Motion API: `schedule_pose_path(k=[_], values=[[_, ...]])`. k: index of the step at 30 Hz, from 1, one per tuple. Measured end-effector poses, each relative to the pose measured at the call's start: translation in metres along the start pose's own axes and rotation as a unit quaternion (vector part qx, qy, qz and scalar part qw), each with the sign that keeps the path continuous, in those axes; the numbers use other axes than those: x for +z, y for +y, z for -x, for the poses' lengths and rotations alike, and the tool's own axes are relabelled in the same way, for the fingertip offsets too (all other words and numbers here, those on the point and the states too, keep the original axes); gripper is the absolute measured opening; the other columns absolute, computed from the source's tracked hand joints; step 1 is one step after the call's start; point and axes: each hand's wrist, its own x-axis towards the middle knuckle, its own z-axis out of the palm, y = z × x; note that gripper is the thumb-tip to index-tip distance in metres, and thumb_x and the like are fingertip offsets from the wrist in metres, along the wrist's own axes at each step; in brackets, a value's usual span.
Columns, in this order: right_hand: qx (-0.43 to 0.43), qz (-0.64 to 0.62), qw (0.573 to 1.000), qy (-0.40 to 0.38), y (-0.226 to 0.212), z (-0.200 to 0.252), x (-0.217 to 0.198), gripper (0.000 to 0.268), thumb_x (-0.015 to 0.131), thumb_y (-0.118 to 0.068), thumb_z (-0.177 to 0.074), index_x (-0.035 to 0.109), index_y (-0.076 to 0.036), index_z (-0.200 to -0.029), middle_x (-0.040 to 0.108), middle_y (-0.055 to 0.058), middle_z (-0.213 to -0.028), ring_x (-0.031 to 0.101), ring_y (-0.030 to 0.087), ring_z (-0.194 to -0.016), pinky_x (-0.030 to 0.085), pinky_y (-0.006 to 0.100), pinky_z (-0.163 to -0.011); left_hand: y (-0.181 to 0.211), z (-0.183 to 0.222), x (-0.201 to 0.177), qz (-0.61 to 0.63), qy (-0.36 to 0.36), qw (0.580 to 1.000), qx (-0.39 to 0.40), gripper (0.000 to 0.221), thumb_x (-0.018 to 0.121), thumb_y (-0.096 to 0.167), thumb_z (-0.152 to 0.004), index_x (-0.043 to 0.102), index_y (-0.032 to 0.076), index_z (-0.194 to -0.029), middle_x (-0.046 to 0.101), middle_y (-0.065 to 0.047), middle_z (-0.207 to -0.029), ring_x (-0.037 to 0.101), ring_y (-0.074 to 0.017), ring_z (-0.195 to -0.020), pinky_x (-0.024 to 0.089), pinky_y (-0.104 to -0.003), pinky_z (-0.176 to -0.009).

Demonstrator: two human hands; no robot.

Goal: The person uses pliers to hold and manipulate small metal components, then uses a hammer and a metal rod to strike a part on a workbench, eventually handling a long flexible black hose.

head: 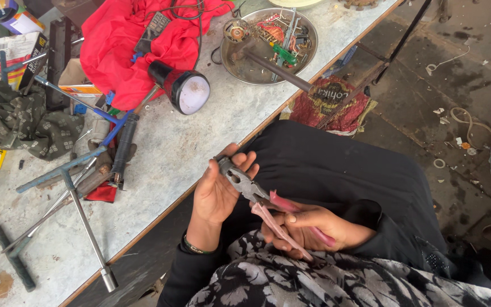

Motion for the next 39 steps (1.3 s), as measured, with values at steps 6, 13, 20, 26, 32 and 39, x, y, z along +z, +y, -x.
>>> schedule_pose_path(k=[6, 13, 20, 26, 32, 39], values=[[0.018, 0.082, 0.993, 0.079, -0.004, -0.002, 0.002, 0.073, 0.064, -0.015, -0.091, 0.032, -0.004, -0.156, 0.053, 0.007, -0.101, 0.053, 0.012, -0.078, 0.045, 0.024, -0.061, 0.000, 0.000, -0.011, -0.088, 0.059, 0.994, 0.003, 0.033, 0.065, 0.031, -0.105, 0.061, 0.005, -0.126, 0.074, -0.012, -0.114, 0.066, -0.0327, -0.123, 0.047, -0.050, -0.113], [-0.055, 0.444, 0.869, 0.210, 0.004, -0.003, -0.008, 0.068, 0.067, -0.006, -0.085, 0.040, 0.000, -0.147, 0.060, 0.005, -0.100, 0.057, 0.010, -0.082, 0.049, 0.023, -0.074, 0.002, -0.001, -0.005, -0.246, 0.136, 0.959, 0.033, 0.029, 0.070, 0.028, -0.100, 0.067, 0.004, -0.116, 0.076, -0.015, -0.109, 0.069, -0.0290, -0.112, 0.051, -0.043, -0.103], [-0.061, 0.418, 0.885, 0.195, 0.007, -0.001, -0.011, 0.078, 0.067, -0.002, -0.083, 0.037, -0.004, -0.155, 0.059, 0.003, -0.100, 0.057, 0.010, -0.091, 0.048, 0.025, -0.084, 0.006, 0.000, 0.020, -0.143, 0.072, 0.987, 0.024, 0.045, 0.067, 0.029, -0.094, 0.060, 0.001, -0.129, 0.070, -0.017, -0.128, 0.065, -0.0286, -0.123, 0.047, -0.044, -0.109], [-0.082, 0.383, 0.906, 0.162, 0.004, 0.001, -0.016, 0.063, 0.066, -0.001, -0.087, 0.049, 0.006, -0.147, 0.058, 0.005, -0.104, 0.055, 0.012, -0.094, 0.048, 0.028, -0.087, -0.004, 0.001, 0.018, -0.098, 0.047, 0.993, 0.047, 0.044, 0.065, 0.023, -0.103, 0.053, 0.000, -0.137, 0.065, -0.020, -0.136, 0.060, -0.0324, -0.132, 0.041, -0.047, -0.118], [-0.156, 0.704, 0.636, 0.273, -0.007, -0.001, 0.002, 0.090, 0.071, -0.002, -0.074, 0.035, -0.003, -0.156, 0.060, 0.011, -0.117, 0.065, 0.023, -0.101, 0.055, 0.035, -0.085, -0.014, 0.007, 0.003, -0.184, 0.115, 0.972, 0.092, 0.036, 0.073, 0.018, -0.101, 0.061, -0.003, -0.128, 0.068, -0.022, -0.127, 0.063, -0.0335, -0.126, 0.047, -0.046, -0.114], [-0.200, 0.633, 0.729, 0.170, 0.001, 0.004, -0.016, 0.084, 0.070, 0.001, -0.078, 0.036, 0.001, -0.156, 0.057, 0.019, -0.126, 0.061, 0.031, -0.111, 0.050, 0.039, -0.092, -0.013, 0.005, 0.014, -0.177, 0.015, 0.980, 0.085, 0.043, 0.071, 0.021, -0.103, 0.057, 0.000, -0.138, 0.068, -0.018, -0.126, 0.061, -0.0302, -0.137, 0.045, -0.042, -0.121]])
